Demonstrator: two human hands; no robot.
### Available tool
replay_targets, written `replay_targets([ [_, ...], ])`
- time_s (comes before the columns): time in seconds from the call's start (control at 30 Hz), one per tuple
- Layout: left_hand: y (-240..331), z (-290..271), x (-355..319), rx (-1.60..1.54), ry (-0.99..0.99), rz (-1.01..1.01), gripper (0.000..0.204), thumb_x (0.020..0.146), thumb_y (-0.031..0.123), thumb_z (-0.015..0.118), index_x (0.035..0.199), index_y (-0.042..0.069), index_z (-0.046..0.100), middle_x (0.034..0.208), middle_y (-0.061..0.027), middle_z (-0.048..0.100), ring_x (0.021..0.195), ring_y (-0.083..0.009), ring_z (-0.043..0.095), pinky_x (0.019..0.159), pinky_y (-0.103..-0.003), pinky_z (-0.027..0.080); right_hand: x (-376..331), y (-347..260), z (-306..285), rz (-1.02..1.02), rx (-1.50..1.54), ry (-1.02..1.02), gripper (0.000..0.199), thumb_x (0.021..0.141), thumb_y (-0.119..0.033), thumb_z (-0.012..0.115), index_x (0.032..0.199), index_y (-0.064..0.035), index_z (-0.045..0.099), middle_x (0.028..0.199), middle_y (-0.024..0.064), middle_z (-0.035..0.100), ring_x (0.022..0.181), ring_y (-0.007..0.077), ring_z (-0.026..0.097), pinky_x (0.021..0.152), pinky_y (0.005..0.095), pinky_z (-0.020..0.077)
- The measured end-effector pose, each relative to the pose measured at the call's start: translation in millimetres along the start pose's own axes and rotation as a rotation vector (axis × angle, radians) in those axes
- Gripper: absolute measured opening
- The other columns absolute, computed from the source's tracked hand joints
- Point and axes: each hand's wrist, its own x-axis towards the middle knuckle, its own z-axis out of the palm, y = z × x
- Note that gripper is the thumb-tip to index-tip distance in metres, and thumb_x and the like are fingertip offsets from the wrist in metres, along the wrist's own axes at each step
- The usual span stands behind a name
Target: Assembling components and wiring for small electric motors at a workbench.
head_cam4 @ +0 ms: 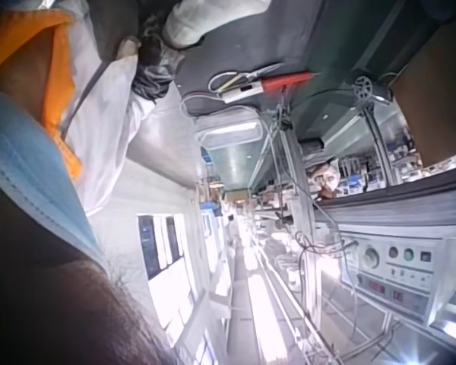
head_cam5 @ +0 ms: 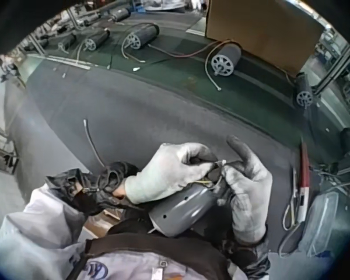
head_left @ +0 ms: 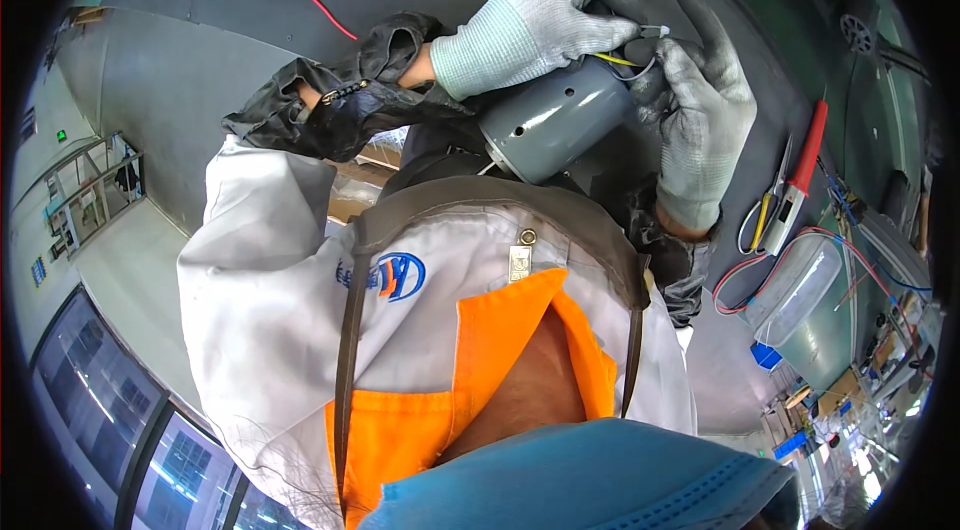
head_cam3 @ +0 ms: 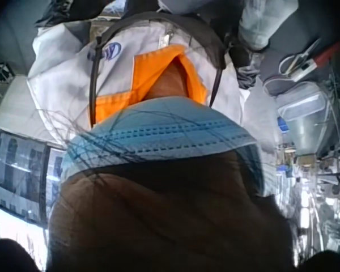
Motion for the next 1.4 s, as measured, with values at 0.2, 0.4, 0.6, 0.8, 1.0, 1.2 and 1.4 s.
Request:
replay_targets([
  [0.2, 6, 11, 6, -0.053, -0.065, -0.038, 0.029, 0.094, 0.023, 0.076, 0.116, 0.004, 0.073, 0.095, -0.0037, 0.076, 0.083, -0.0052, 0.067, 0.074, -0.023, 0.057, 18, -10, -33, 0.189, -0.062, -0.226, 0.04, 0.094, -0.004, 0.065, 0.133, 0.0067, 0.06, 0.077, 0.0047, 0.068, 0.055, 0.0059, 0.059, 0.044, 0.0193, 0.0409],
  [0.4, 9, 29, 3, 0.244, 0.005, 0.191, 0.027, 0.089, 0.016, 0.075, 0.112, 0.002, 0.073, 0.098, -0.0095, 0.075, 0.086, -0.0093, 0.07, 0.077, -0.027, 0.058, -5, -4, -29, -0.035, -0.539, 0.025, 0.026, 0.095, -0.013, 0.066, 0.12, -0.0066, 0.071, 0.077, 0.0016, 0.068, 0.058, 0.0124, 0.063, 0.051, 0.0283, 0.0479],
  [0.6, 3, 39, -5, 0.338, 0.157, 0.474, 0.038, 0.086, 0.007, 0.069, 0.124, 0.005, 0.066, 0.109, -0.0155, 0.071, 0.086, -0.0241, 0.073, 0.075, -0.033, 0.058, -1, -7, -59, -0.489, -0.937, -0.082, 0.01, 0.089, -0.013, 0.071, 0.096, -0.0065, 0.074, 0.088, 0.0123, 0.068, 0.078, 0.0289, 0.065, 0.072, 0.0351, 0.0537],
  [0.8, 4, 44, -14, 0.287, 0.156, 0.457, 0.039, 0.087, 0.005, 0.069, 0.125, 0.004, 0.065, 0.109, -0.016, 0.069, 0.084, -0.0279, 0.072, 0.077, -0.034, 0.058, 0, 20, -84, 0.008, -0.213, 0.072, 0.015, 0.094, -0.005, 0.068, 0.099, 0.0084, 0.074, 0.089, 0.0067, 0.072, 0.078, 0.0106, 0.063, 0.072, 0.024, 0.0503],
  [1.0, 12, 45, -15, 0.436, 0.102, 0.452, 0.021, 0.088, 0.011, 0.071, 0.109, 0.008, 0.071, 0.092, -0.0123, 0.068, 0.076, -0.0284, 0.069, 0.069, -0.035, 0.057, 55, 39, -102, -0.17, -0.295, 0.265, 0.016, 0.093, -0.009, 0.073, 0.098, 0.0058, 0.075, 0.078, 0.0008, 0.069, 0.062, 0.0018, 0.052, 0.059, 0.0193, 0.0413],
  [1.2, 11, 48, -14, 0.645, 0.083, 0.445, 0.015, 0.09, 0.022, 0.071, 0.1, 0.011, 0.071, 0.084, -0.0094, 0.067, 0.073, -0.03, 0.069, 0.064, -0.039, 0.055, 63, 51, -94, -0.085, -0.005, 0.195, 0.02, 0.097, -0.014, 0.068, 0.104, 0.0052, 0.072, 0.086, 0.0055, 0.072, 0.059, 0.0072, 0.057, 0.055, 0.0215, 0.0461],
  [1.4, 15, 40, -7, 0.687, -0.074, 0.545, 0.015, 0.09, 0.023, 0.068, 0.098, 0.01, 0.067, 0.075, -0.0099, 0.066, 0.066, -0.0303, 0.068, 0.057, -0.039, 0.054, 24, 27, -60, -0.014, 0.656, -0.083, 0.032, 0.104, -0.03, 0.058, 0.111, 0.0011, 0.063, 0.066, 0.002, 0.052, 0.052, 0.009, 0.048, 0.044, 0.0228, 0.0346],
])
